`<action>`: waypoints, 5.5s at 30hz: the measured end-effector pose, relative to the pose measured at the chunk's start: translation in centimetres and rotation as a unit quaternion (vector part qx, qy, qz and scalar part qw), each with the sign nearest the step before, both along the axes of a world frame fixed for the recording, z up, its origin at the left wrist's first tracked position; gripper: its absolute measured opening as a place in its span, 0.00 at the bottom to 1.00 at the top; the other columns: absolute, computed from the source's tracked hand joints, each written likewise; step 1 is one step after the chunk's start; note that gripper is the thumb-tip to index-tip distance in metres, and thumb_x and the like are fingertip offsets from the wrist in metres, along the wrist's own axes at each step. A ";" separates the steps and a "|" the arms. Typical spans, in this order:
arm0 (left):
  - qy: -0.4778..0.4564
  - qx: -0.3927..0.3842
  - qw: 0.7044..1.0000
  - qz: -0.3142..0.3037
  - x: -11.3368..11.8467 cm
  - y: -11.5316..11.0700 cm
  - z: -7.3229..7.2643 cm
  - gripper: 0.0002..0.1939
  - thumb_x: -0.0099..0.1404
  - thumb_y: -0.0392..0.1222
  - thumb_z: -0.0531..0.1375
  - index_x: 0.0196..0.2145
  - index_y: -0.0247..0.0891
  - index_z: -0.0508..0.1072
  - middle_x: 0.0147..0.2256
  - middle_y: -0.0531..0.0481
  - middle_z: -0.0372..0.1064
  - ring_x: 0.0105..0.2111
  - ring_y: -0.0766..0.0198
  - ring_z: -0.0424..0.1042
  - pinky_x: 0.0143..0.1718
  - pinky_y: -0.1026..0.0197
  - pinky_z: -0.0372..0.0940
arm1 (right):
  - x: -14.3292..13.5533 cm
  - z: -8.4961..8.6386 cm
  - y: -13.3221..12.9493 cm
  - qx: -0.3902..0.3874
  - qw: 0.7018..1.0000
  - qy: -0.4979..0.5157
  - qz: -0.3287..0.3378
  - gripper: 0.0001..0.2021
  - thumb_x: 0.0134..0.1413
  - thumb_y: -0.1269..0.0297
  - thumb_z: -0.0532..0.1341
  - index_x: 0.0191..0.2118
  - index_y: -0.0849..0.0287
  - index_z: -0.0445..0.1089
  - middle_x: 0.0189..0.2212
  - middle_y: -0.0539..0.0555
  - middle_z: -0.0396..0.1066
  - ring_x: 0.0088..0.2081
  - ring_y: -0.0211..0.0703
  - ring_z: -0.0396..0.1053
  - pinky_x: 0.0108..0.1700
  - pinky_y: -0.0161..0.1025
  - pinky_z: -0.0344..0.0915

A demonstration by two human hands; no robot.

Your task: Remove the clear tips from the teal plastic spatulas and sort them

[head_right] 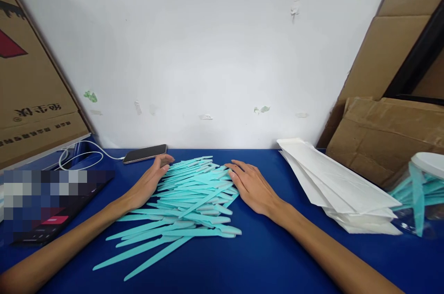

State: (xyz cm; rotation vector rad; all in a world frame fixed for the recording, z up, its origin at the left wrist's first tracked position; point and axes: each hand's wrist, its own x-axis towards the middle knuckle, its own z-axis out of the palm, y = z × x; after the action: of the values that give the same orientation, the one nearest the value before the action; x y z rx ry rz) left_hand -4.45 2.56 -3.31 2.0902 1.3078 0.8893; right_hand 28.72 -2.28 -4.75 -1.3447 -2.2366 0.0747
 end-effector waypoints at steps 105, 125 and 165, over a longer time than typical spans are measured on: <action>-0.014 -0.006 0.999 0.032 0.0 0.0 0.3 0.25 0.73 0.59 0.40 0.58 0.45 0.59 0.56 0.44 0.64 0.58 0.50 0.63 0.61 0.43 0.55 | 0.8 1.2 0.2 0.062 0.995 0.056 -0.050 0.16 0.71 0.61 0.46 0.56 0.52 0.65 0.53 0.54 0.70 0.56 0.47 0.65 0.60 0.50 0.57; -0.014 -0.006 0.999 0.029 0.1 0.3 0.2 0.25 0.73 0.59 0.41 0.59 0.45 0.58 0.55 0.42 0.64 0.59 0.49 0.62 0.61 0.40 0.54 | 1.4 1.0 0.6 0.020 0.996 0.041 -0.083 0.17 0.71 0.60 0.44 0.54 0.53 0.67 0.47 0.54 0.73 0.49 0.47 0.69 0.55 0.49 0.61; 0.008 -0.006 1.000 0.027 0.0 0.5 -0.1 0.25 0.72 0.60 0.41 0.59 0.46 0.57 0.56 0.44 0.62 0.59 0.51 0.61 0.61 0.43 0.55 | 1.8 0.4 1.1 0.000 0.993 -0.017 -0.115 0.18 0.71 0.58 0.45 0.45 0.54 0.72 0.42 0.54 0.73 0.44 0.47 0.68 0.47 0.44 0.61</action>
State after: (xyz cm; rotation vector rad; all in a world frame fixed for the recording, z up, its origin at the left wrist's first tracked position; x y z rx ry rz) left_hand -4.46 3.05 -3.43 2.0656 1.3799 0.8884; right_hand 30.49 -1.13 -4.37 -1.6032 -2.0925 -0.0297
